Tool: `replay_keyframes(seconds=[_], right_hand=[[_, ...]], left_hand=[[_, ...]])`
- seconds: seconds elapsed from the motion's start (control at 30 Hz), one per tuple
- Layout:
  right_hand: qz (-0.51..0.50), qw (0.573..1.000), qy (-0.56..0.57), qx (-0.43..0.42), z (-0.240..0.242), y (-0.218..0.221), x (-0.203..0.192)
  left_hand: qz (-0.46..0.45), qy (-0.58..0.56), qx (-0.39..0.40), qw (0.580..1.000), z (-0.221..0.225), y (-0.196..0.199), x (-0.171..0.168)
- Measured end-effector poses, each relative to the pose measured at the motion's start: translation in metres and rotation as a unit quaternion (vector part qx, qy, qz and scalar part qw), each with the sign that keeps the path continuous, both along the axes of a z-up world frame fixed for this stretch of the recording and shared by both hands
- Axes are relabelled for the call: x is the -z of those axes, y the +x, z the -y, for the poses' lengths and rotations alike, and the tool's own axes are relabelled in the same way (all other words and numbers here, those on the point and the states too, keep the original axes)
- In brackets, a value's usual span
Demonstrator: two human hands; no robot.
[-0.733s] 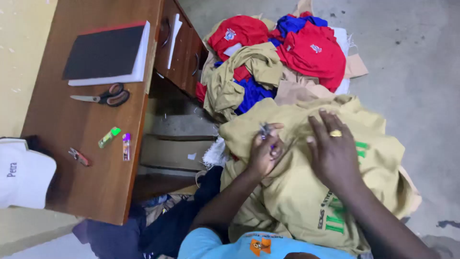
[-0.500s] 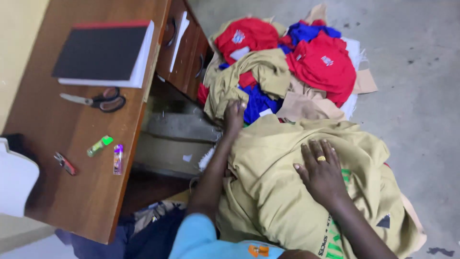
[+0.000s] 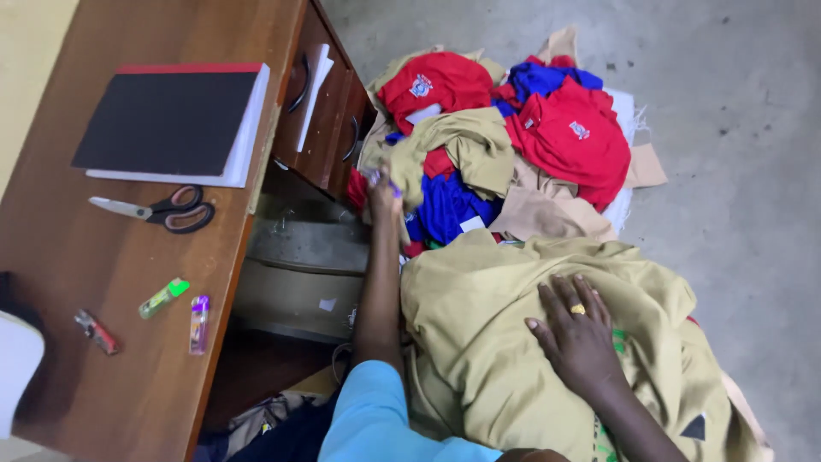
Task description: Inspecting a tan hoodie and trimming loose threads from the embroidered logo using a thread nipper
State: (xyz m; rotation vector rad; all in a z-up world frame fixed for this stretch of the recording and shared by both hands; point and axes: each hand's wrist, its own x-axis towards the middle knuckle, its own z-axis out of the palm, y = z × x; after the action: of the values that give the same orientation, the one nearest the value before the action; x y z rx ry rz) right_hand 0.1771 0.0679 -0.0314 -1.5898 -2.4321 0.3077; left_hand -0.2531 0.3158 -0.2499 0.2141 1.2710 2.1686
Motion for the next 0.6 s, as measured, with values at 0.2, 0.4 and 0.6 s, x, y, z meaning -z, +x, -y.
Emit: replay_keyframes(seconds=[0.2,0.4,0.6], right_hand=[[-0.247,0.966,-0.068,0.038,0.008,-0.021,-0.068],[-0.342,0.842,-0.369,0.196,0.032,-0.041,-0.109],[-0.56,0.705,-0.383,0.208,0.039,-0.012,-0.109]], left_hand=[[-0.062,0.212,0.388,0.895,0.093,0.153,-0.214],[-0.149,0.173,0.667,0.709,0.325,0.299,-0.387],[-0.529,0.089,0.212,0.817,0.313,0.211,-0.342]])
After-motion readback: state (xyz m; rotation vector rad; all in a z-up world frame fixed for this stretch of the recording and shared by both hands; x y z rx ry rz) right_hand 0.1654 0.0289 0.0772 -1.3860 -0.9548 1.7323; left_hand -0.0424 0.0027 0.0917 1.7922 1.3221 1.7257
